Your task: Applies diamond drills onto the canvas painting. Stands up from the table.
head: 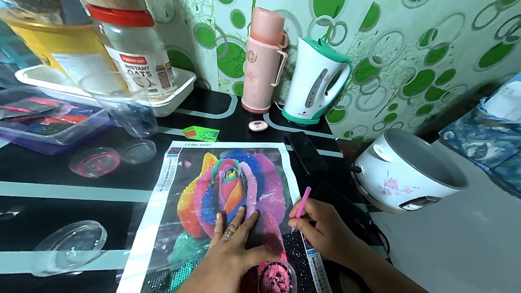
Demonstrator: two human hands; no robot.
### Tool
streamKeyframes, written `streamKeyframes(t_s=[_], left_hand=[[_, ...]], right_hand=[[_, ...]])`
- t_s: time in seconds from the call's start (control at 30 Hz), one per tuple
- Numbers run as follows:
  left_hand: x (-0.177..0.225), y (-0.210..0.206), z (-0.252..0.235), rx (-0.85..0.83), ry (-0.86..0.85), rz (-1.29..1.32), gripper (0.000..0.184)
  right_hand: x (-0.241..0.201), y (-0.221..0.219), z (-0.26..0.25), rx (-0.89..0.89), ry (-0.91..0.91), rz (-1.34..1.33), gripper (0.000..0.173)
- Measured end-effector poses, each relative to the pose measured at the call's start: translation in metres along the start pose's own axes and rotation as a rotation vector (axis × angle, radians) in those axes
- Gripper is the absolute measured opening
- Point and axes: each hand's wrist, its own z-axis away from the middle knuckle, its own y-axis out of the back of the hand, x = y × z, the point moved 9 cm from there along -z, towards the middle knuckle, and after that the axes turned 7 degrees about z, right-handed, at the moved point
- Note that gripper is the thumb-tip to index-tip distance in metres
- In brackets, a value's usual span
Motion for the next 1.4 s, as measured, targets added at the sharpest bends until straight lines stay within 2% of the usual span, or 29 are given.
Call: streamKeyframes(t_s=[0.3, 1.2, 1.4], left_hand=[[-0.0003, -0.0002, -0.0003, -0.015, 0.013, 0.0, 0.059], [-0.0011, -0.0003, 0.0004, -0.011, 0.005, 0.013, 0.059], [-0.0006, -0.0001, 0.0005, -0.001, -0.003, 0.007, 0.06]], right_hand=[[0.0025, 0.0035, 0.0004, 0.053, 0.001, -0.105, 0.02], [0.0011, 0.0004, 0.0028, 0.031, 0.018, -0.051, 0.02], [0.0011, 0.0038, 0.003, 0.073, 0.01, -0.093, 0.018]])
